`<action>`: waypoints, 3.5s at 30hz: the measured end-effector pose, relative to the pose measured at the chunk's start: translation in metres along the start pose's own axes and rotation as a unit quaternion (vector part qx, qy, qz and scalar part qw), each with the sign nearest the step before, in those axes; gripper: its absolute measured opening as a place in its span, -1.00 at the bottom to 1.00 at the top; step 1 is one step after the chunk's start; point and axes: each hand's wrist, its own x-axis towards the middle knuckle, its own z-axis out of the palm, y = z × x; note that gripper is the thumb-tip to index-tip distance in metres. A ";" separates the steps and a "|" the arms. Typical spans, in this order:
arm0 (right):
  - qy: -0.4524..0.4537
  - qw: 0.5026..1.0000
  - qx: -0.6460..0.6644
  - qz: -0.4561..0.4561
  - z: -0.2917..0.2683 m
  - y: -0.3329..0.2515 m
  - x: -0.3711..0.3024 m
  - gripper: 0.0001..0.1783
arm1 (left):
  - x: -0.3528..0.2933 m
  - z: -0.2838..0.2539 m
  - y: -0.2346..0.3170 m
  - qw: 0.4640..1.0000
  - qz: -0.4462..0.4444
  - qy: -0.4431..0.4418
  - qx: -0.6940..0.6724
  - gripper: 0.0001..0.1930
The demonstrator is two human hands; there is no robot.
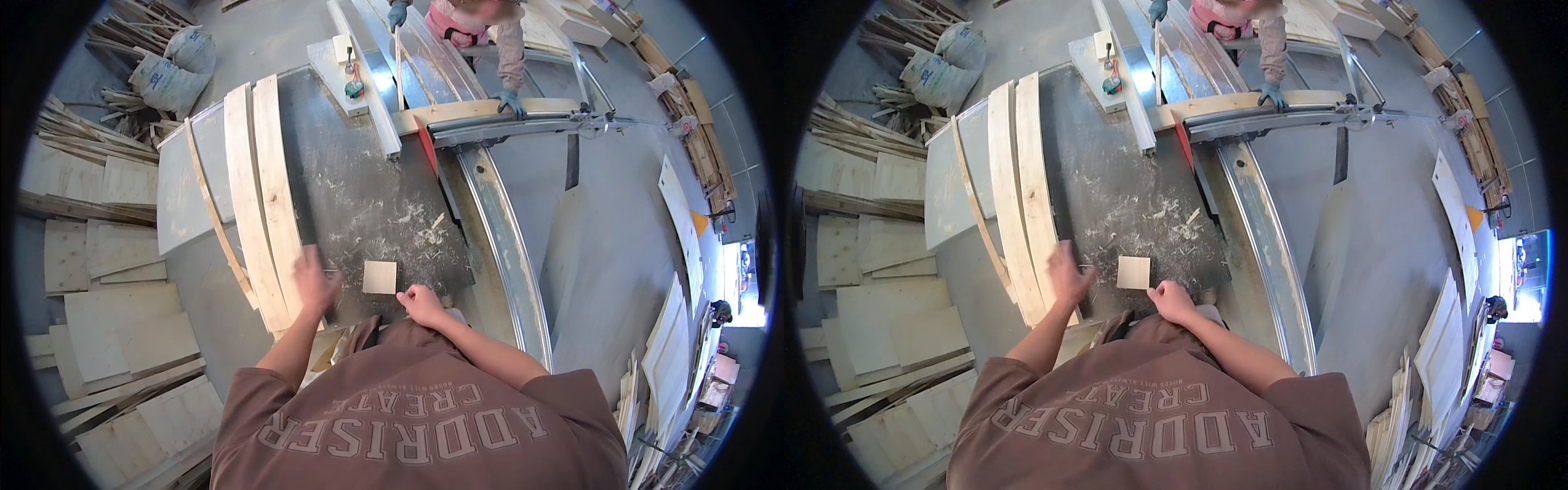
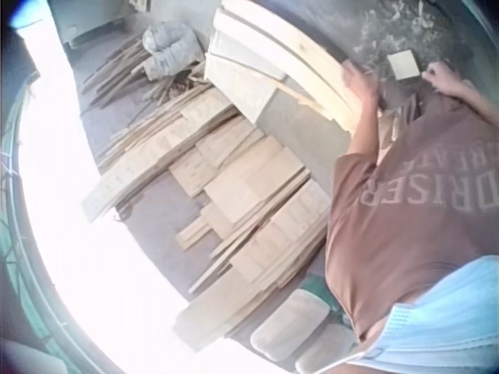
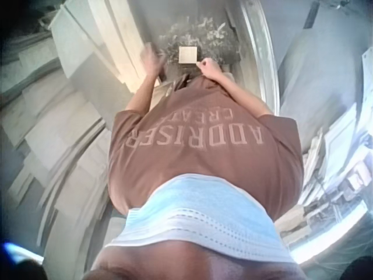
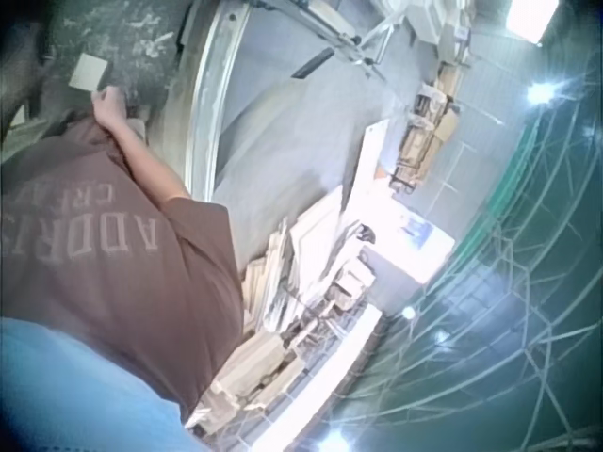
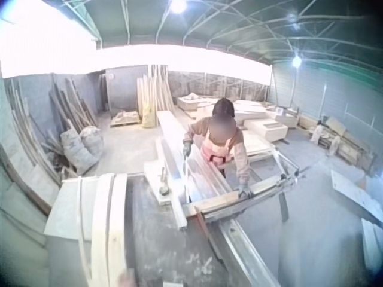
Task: The person repeatedly picks up small rectangular wooden blocks, places them on a table saw, and pushes them through the blade to cut them. The person then collects the cut pieces and places them into a white bag. Another person is visible in the background also working with wood.
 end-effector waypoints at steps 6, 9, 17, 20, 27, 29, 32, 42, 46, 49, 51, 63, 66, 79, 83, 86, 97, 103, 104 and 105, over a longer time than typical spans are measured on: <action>-0.002 0.999 -0.040 -0.023 -0.002 -0.007 0.003 -0.55 | -0.020 0.047 0.066 0.953 0.235 -0.177 0.074 0.17; -0.004 0.999 -0.045 -0.030 -0.002 -0.006 0.001 -0.56 | -0.011 0.067 0.073 0.945 0.246 -0.183 0.117 0.08; 0.020 0.999 -0.039 -0.019 -0.017 0.010 0.007 -0.56 | -0.010 0.072 0.074 0.947 0.214 -0.174 0.164 -0.15; 0.021 0.999 -0.035 -0.018 -0.022 0.009 0.010 -0.56 | -0.021 0.058 0.089 0.950 0.190 -0.186 0.163 -0.18; 0.109 0.981 -0.142 -0.074 -0.048 -0.015 0.036 -0.65 | -0.032 0.053 0.093 0.962 0.158 -0.171 0.143 0.03; 0.173 0.957 -0.205 -0.109 -0.064 -0.020 0.059 -0.58 | -0.035 0.047 0.093 0.975 0.128 -0.166 0.080 0.10; 0.230 0.929 -0.278 -0.082 -0.097 -0.025 0.114 -0.25 | -0.042 0.035 0.094 0.987 0.065 -0.144 0.012 0.09; 0.203 0.909 -0.359 -0.052 -0.134 -0.034 0.206 0.03 | -0.101 0.010 0.059 0.987 -0.113 -0.079 -0.079 -0.07; 0.215 0.912 -0.344 -0.062 -0.130 -0.035 0.208 -0.03 | -0.114 0.014 0.047 0.989 -0.098 -0.061 -0.092 -0.09; 0.214 0.913 -0.341 -0.068 -0.132 -0.033 0.211 -0.07 | -0.113 0.012 0.049 0.989 -0.093 -0.056 -0.103 -0.11; 0.210 0.913 -0.344 -0.068 -0.134 -0.036 0.211 -0.09 | -0.112 0.011 0.054 0.987 -0.097 -0.061 -0.115 -0.13; -0.055 0.858 -0.314 -0.403 -0.048 -0.068 0.072 0.02 | -0.093 0.061 0.053 0.890 -0.273 -0.105 -0.350 -0.33; -0.089 0.832 -0.360 -0.413 -0.031 -0.056 0.076 0.08 | -0.082 0.063 0.059 0.892 -0.265 -0.157 -0.330 -0.40; -0.126 0.983 -0.130 -0.031 0.002 -0.014 0.072 -0.31 | -0.073 0.076 0.075 0.909 -0.247 -0.137 -0.307 -0.58; -0.047 0.987 -0.138 -0.070 0.018 -0.012 0.058 -0.43 | -0.072 0.073 0.079 0.907 -0.263 -0.150 -0.292 -0.57; -0.062 0.985 -0.133 -0.088 0.016 -0.007 0.059 -0.42 | -0.075 0.076 0.074 0.903 -0.253 -0.135 -0.321 -0.57; 0.007 0.855 -0.404 -0.324 -0.005 -0.042 0.021 -0.41 | -0.088 0.032 0.098 0.996 0.016 -0.026 -0.086 -0.65; -0.012 0.843 -0.421 -0.335 -0.002 -0.044 0.020 -0.68 | -0.083 0.031 0.090 0.986 0.117 -0.121 0.007 -0.66; -0.016 0.841 -0.423 -0.336 -0.003 -0.046 0.019 -0.71 | -0.081 0.031 0.090 0.985 0.113 -0.132 0.010 -0.66; -0.013 0.838 -0.427 -0.340 -0.003 -0.046 0.018 -0.71 | -0.079 0.028 0.093 0.983 0.110 -0.143 0.013 -0.65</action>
